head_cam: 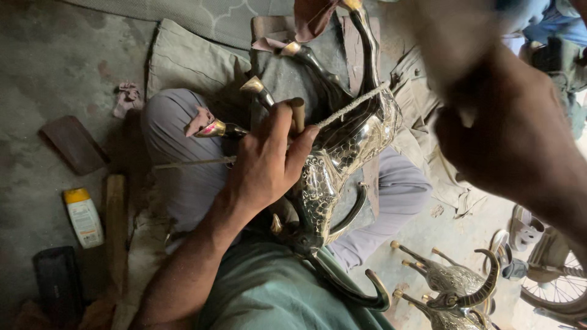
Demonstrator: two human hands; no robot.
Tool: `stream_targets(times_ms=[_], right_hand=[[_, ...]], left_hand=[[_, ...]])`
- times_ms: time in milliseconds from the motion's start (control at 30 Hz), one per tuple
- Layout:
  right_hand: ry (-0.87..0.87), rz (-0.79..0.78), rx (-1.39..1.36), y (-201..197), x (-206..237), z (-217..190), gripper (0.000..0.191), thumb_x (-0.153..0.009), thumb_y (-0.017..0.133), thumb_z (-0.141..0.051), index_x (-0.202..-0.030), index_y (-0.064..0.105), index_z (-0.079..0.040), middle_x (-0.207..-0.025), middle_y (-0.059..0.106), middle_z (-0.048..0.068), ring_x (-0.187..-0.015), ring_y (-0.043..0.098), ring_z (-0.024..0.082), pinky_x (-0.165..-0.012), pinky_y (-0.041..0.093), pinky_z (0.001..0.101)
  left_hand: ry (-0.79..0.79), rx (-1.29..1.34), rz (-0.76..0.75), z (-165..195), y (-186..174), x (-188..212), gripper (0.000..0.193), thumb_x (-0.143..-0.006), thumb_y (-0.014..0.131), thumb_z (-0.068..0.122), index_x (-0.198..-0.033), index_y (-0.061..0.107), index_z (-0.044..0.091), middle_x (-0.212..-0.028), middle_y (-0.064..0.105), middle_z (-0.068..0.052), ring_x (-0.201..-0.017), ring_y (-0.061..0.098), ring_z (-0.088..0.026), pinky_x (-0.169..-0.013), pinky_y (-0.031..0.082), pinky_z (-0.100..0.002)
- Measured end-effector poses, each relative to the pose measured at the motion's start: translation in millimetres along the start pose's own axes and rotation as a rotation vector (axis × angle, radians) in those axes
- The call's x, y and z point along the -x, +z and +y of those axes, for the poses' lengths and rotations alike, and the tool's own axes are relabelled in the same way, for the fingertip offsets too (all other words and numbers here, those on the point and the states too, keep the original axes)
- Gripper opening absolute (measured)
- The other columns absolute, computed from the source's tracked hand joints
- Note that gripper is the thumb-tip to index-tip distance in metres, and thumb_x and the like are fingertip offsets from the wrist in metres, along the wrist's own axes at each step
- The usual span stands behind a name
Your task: The person uses a wooden mallet and a small metal punch to hammer a decorative pattern into a silver-colored metal animal figurine. The figurine is held steady on a cushioned surface while the person repeatedly strikes the punch to create a textured surface.
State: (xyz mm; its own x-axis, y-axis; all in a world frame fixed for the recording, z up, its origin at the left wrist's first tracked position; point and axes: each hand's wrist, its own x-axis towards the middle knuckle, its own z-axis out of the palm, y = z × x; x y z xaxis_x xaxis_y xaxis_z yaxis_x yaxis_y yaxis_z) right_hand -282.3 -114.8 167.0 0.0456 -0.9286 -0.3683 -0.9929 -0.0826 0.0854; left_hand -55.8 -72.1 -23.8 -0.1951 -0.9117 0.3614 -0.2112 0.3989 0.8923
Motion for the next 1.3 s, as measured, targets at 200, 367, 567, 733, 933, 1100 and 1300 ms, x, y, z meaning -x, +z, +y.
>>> stream_targets(times_ms=[200, 367, 567, 733, 933, 1100, 1300], right_hand=[[-0.09, 0.11, -0.189, 5.0, -8.7, 5.8, 0.037, -0.091, 0.059, 0.0, -0.127, 0.055, 0.001, -0.089, 0.067, 0.015, -0.078, 0.07, 0.024, -0.066, 0.059, 0.0384], [-0.193, 0.292, -0.043, 3.9, -10.0, 6.1, 0.05, -0.081, 0.067, 0.003, -0.13, 0.056, 0.0, -0.098, 0.069, 0.018, -0.084, 0.07, 0.03, -0.071, 0.057, 0.0415], [-0.311, 0.348, -0.158, -0.1, -6.3, -0.6, 0.06, -0.081, 0.066, -0.002, -0.137, 0.047, -0.003, -0.105, 0.067, 0.014, -0.092, 0.069, 0.026, -0.075, 0.058, 0.0371], [-0.35, 0.358, 0.166, -7.4, -9.5, -14.3, 0.048, -0.082, 0.07, 0.001, -0.127, 0.056, -0.003, -0.096, 0.07, 0.017, -0.082, 0.071, 0.03, -0.074, 0.059, 0.041], [-0.308, 0.322, 0.17, -6.4, -6.1, -19.0, 0.039, -0.078, 0.072, 0.001, -0.116, 0.064, -0.002, -0.091, 0.07, 0.016, -0.078, 0.07, 0.027, -0.071, 0.06, 0.0406], [-0.451, 0.376, 0.308, -0.6, -3.1, -10.0, 0.024, -0.081, 0.074, 0.003, -0.104, 0.071, -0.001, -0.087, 0.073, 0.016, -0.075, 0.071, 0.026, -0.072, 0.06, 0.0421], [-0.343, 0.323, 0.24, 0.1, 1.9, -10.6, 0.027, -0.084, 0.074, -0.001, -0.11, 0.07, -0.003, -0.09, 0.073, 0.016, -0.072, 0.069, 0.024, -0.065, 0.058, 0.039]], left_hand=[[-0.07, 0.027, -0.031, -4.3, 1.1, 3.6, 0.031, -0.109, 0.065, 0.019, -0.125, 0.051, -0.003, -0.092, 0.066, -0.017, -0.083, 0.072, -0.032, -0.064, 0.055, -0.04], [-0.031, 0.021, 0.007, -6.4, 1.8, 2.8, 0.035, -0.109, 0.066, 0.019, -0.129, 0.049, -0.005, -0.094, 0.066, -0.018, -0.083, 0.071, -0.033, -0.066, 0.055, -0.041], [-0.02, 0.023, 0.019, -5.3, 0.8, 2.1, 0.037, -0.108, 0.066, 0.017, -0.132, 0.049, -0.006, -0.098, 0.066, -0.02, -0.086, 0.071, -0.035, -0.068, 0.056, -0.042], [-0.01, 0.017, 0.026, -5.4, 0.9, 1.9, 0.032, -0.108, 0.066, 0.017, -0.128, 0.051, -0.003, -0.097, 0.066, -0.018, -0.086, 0.07, -0.035, -0.07, 0.055, -0.043], [-0.046, 0.048, -0.025, -9.0, 1.2, 0.7, 0.029, -0.109, 0.063, 0.02, -0.124, 0.053, -0.003, -0.092, 0.066, -0.015, -0.08, 0.072, -0.026, -0.062, 0.056, -0.035], [-0.053, 0.045, -0.012, -8.3, -0.4, 0.9, 0.029, -0.109, 0.063, 0.02, -0.124, 0.054, -0.002, -0.091, 0.066, -0.015, -0.08, 0.072, -0.027, -0.063, 0.056, -0.037], [-0.03, 0.04, -0.002, -6.5, -4.0, 0.6, 0.029, -0.108, 0.064, 0.019, -0.124, 0.053, -0.003, -0.094, 0.066, -0.018, -0.085, 0.071, -0.034, -0.068, 0.055, -0.041]])
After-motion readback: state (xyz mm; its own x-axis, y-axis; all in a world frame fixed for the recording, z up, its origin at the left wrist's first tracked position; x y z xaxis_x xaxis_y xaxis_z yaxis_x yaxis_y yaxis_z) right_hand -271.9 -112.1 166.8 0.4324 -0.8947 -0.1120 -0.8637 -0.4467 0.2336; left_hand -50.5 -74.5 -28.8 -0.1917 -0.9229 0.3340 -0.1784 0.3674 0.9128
